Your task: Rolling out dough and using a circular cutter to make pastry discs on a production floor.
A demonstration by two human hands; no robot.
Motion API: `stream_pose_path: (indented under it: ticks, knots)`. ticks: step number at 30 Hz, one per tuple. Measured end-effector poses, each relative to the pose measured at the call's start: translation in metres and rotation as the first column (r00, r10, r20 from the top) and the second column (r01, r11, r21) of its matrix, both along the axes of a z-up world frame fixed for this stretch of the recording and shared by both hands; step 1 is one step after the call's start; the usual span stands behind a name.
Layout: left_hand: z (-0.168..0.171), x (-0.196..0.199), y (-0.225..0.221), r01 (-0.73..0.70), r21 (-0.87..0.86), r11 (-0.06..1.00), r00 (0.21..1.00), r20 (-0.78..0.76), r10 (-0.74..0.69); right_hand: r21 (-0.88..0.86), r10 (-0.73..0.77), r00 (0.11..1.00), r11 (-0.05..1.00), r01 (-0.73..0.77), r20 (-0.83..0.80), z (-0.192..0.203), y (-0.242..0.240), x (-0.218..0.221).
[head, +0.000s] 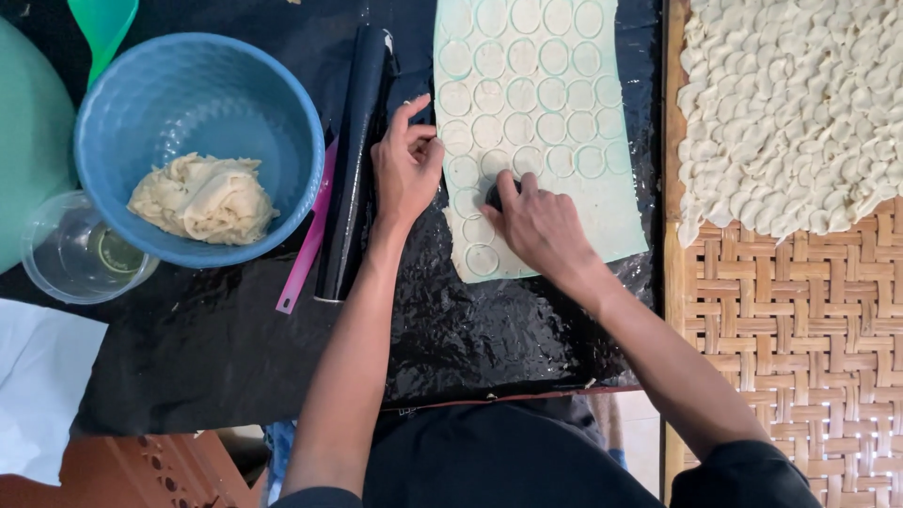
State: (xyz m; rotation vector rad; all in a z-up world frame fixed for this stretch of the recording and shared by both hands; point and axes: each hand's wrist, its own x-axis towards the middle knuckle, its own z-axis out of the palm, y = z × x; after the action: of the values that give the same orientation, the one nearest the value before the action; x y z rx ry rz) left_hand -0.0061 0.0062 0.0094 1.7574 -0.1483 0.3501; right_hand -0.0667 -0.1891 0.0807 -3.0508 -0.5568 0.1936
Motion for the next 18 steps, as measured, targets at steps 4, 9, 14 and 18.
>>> stream_pose_path:
  ticks: [4, 9, 14, 18]
  knots:
    - [-0.001, 0.002, -0.001, -0.012, 0.012, 1.0, 1.0, 0.02, 0.012, -0.004, -0.124, 0.991, 0.992, 0.124, 0.054, -0.013, 0.013, -0.007]
    - [0.0, 0.0, 0.0, -0.007, 0.018, 1.0, 1.0, 0.002, 0.007, 0.054, -0.121, 0.992, 0.991, 0.123, -0.042, -0.005, 0.003, -0.001]
    - [0.0, 0.002, 0.0, -0.01, -0.005, 1.0, 1.0, 0.019, 0.01, 0.253, -0.223, 0.962, 0.933, 0.257, -0.157, 0.023, -0.019, -0.006]
    - [0.0, 0.0, 0.001, 0.0, 0.001, 1.0, 1.0, 0.018, 0.0, 0.281, -0.253, 0.966, 0.925, 0.256, -0.05, 0.027, -0.03, -0.019]
